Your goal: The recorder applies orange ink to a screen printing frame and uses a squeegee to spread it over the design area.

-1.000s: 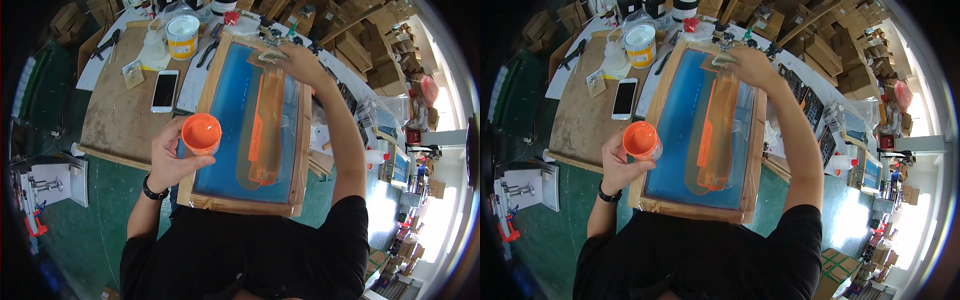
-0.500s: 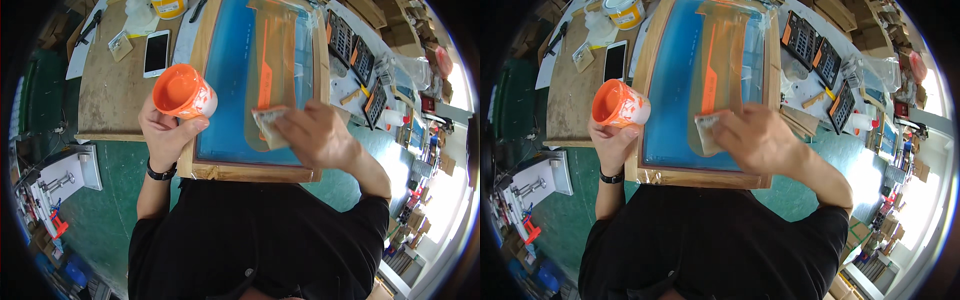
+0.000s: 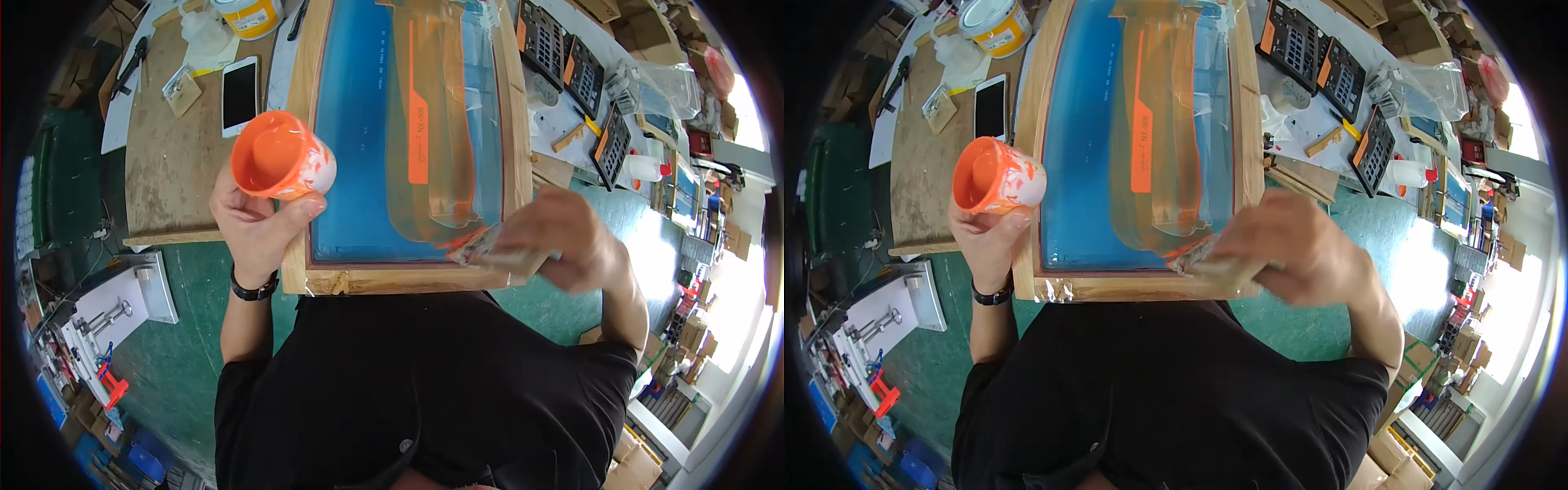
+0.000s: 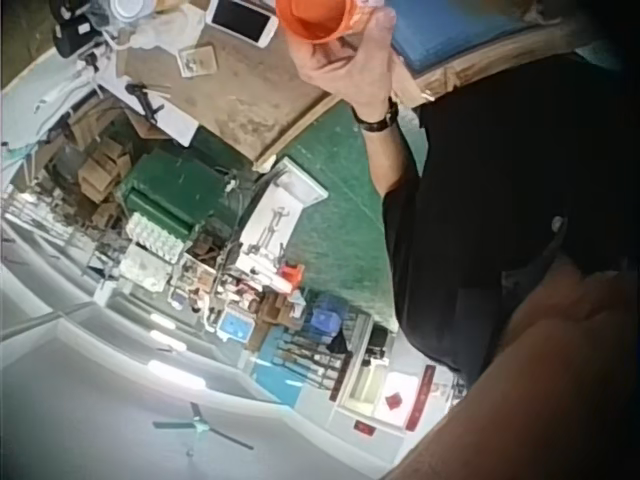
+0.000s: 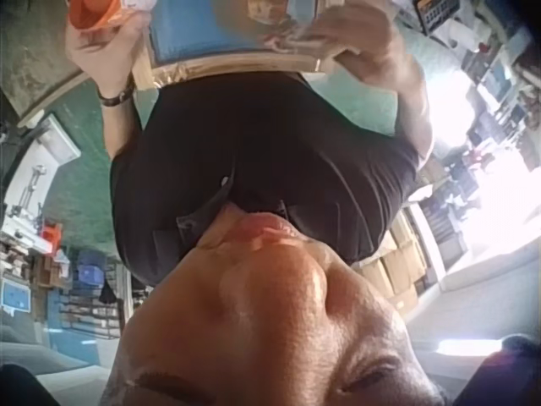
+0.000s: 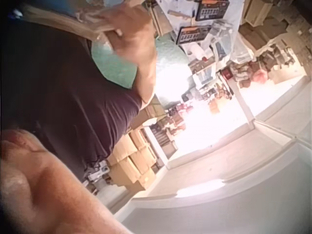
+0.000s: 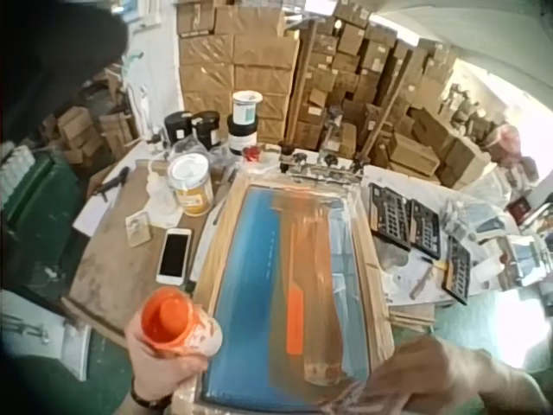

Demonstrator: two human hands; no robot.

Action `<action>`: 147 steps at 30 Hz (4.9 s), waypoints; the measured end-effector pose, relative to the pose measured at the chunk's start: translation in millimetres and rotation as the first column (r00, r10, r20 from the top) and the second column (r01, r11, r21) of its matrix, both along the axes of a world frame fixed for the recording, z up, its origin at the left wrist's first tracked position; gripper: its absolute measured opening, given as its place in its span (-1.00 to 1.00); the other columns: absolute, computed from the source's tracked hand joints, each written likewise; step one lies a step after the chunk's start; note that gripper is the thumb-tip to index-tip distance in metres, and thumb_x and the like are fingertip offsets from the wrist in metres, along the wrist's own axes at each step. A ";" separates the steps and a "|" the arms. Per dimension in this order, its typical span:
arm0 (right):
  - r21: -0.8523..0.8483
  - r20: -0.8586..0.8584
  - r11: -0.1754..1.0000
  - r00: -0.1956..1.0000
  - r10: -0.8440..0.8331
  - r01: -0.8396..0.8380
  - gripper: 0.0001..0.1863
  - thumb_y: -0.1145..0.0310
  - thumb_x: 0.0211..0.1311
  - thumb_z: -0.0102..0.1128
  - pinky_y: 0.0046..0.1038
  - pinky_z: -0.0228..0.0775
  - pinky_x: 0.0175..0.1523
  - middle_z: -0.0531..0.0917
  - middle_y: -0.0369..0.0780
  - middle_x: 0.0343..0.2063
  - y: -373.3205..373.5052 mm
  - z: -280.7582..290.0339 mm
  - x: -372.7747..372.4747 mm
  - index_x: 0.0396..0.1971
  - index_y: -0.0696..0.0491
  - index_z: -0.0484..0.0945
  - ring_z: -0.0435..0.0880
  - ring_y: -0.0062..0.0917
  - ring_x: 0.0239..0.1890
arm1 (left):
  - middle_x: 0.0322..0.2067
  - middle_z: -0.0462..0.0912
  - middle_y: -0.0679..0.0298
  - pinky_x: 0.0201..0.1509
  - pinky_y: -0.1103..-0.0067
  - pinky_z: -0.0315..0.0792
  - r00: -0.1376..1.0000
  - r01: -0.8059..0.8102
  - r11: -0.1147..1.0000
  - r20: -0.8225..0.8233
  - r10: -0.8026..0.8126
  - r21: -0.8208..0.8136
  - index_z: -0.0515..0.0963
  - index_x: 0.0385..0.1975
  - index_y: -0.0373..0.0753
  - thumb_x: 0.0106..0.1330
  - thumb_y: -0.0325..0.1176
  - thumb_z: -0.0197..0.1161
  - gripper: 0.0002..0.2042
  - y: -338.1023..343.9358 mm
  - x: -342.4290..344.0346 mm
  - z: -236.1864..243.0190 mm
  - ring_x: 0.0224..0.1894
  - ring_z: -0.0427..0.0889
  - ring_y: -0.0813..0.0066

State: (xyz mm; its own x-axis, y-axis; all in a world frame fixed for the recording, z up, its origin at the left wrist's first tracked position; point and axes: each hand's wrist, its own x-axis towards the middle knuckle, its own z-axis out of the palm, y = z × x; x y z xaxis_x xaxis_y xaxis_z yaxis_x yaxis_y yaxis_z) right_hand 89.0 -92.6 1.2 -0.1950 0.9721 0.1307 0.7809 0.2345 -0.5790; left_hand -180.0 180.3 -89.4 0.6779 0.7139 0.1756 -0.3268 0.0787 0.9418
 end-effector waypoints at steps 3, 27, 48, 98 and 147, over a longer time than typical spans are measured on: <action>-0.035 -0.321 0.997 0.943 -0.081 0.074 -0.63 0.43 0.19 0.45 -0.46 0.49 -0.22 0.68 -0.13 -0.10 -5.0 -11.6 22.9 -0.02 0.23 0.67 0.62 -0.46 -0.39 | 0.04 0.76 0.12 0.17 0.44 0.59 0.998 0.042 0.990 -0.049 -0.036 0.135 0.58 0.21 -0.33 -0.07 -0.64 0.65 -0.29 10.2 11.4 20.9 -0.01 0.71 0.31; 0.557 -0.470 0.715 0.870 -0.149 0.423 -0.65 0.57 0.17 0.39 -0.28 0.63 0.20 0.75 0.10 0.05 83.4 6.4 31.5 0.00 0.23 0.74 0.78 -0.14 0.05 | -0.10 0.74 0.21 0.11 0.44 0.44 0.994 0.103 0.794 -0.028 -0.108 0.599 0.69 0.07 -0.28 -0.06 -0.24 0.75 -0.37 18.2 98.2 71.6 -0.04 0.57 0.31; 0.124 0.260 0.840 0.800 -0.541 0.528 -0.77 0.35 0.37 0.28 -0.30 0.48 -0.10 0.76 -0.15 -0.24 183.7 11.9 142.4 -0.07 0.13 0.67 0.62 -0.26 -0.29 | -0.02 0.74 0.19 0.17 0.44 0.42 0.985 0.170 0.940 -0.051 -0.162 0.294 0.68 0.10 -0.32 -0.11 -0.42 0.74 -0.34 20.4 37.6 29.1 -0.02 0.59 0.34; 0.275 -0.872 0.877 0.487 0.055 0.394 -0.61 0.51 0.28 0.39 -0.24 0.67 0.01 0.71 0.17 0.01 78.1 15.4 9.0 0.09 0.27 0.64 0.75 -0.15 -0.13 | -0.07 0.75 0.19 0.11 0.44 0.46 0.990 0.138 0.786 -0.095 -0.100 0.602 0.69 0.08 -0.28 -0.05 -0.30 0.72 -0.39 24.3 72.5 60.0 -0.08 0.62 0.33; 0.246 -0.147 0.887 0.919 -0.365 0.391 -0.54 0.58 0.28 0.38 -0.47 0.54 -0.18 0.77 -0.13 -0.22 105.6 75.4 32.8 0.18 0.27 0.56 0.65 -0.49 -0.34 | -0.04 0.73 0.17 0.17 0.42 0.44 0.994 -0.062 0.794 -0.035 0.104 0.604 0.66 0.10 -0.31 -0.04 -0.37 0.72 -0.38 35.3 63.4 48.3 0.00 0.59 0.29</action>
State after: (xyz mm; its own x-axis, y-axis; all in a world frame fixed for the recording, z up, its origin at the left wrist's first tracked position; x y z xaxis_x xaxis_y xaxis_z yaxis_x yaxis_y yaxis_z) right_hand 121.9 12.9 76.6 0.2062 0.8963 0.3927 0.7860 0.0873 -0.6120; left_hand -116.6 215.6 -41.1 0.6455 0.5326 0.5475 -0.2442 -0.5353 0.8086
